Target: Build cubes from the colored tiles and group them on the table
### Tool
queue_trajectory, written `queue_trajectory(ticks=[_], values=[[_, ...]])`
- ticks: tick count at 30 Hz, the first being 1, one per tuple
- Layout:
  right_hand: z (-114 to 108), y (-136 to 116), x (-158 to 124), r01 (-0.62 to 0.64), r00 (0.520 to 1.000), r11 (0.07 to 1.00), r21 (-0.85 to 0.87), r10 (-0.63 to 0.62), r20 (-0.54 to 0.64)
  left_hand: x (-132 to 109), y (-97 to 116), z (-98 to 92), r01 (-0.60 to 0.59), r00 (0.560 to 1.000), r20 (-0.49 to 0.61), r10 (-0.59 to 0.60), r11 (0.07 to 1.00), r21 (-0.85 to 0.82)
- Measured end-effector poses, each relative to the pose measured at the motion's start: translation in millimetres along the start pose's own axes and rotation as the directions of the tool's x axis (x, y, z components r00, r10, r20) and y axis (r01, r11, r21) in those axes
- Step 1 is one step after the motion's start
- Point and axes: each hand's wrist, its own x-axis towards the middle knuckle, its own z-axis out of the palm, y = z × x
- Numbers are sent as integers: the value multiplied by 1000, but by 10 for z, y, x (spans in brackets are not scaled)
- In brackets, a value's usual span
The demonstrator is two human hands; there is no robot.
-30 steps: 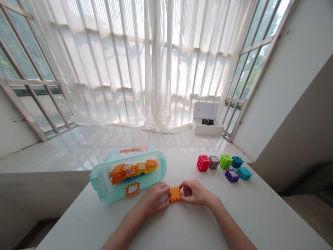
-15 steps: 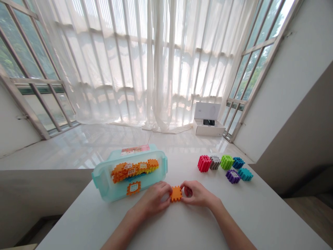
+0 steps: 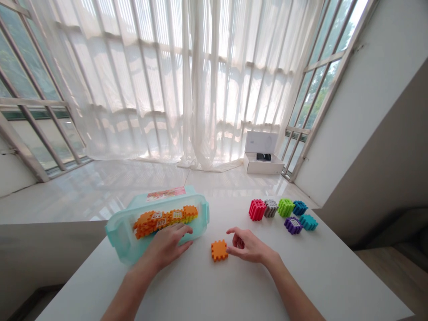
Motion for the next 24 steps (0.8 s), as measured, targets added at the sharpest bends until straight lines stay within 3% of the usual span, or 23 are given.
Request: queue_trajectory(ticks=[2, 5, 9, 14, 17, 21, 24], values=[[-3, -9, 2, 10, 999, 1000, -30, -11, -31, -18, -126, -119, 82, 996, 20, -83, 996, 28], [1, -13, 11, 31, 997, 998, -63, -35, -73, -70, -251, -240, 198, 969, 139, -203, 979, 51], [8, -20, 12, 62, 992, 994, -87, -71, -108, -117, -262, -269, 221, 947, 236, -220, 975, 20], [25, -3, 24, 91, 981, 986, -140, -113, -160, -88, -161, -201, 152, 975, 166, -149, 988, -9], [37, 32, 50, 110, 962, 978, -177, -150, -227, -52, -108, -114, 84, 995, 51, -81, 995, -54], [69, 42, 83, 158, 911, 963, -218, -227, -346, -5, 33, 79, -48, 991, -132, 21, 978, -205], [133, -6, 90, 211, 884, 952, -220, -282, -374, 22, 196, 246, -98, 984, -174, 40, 936, -338]])
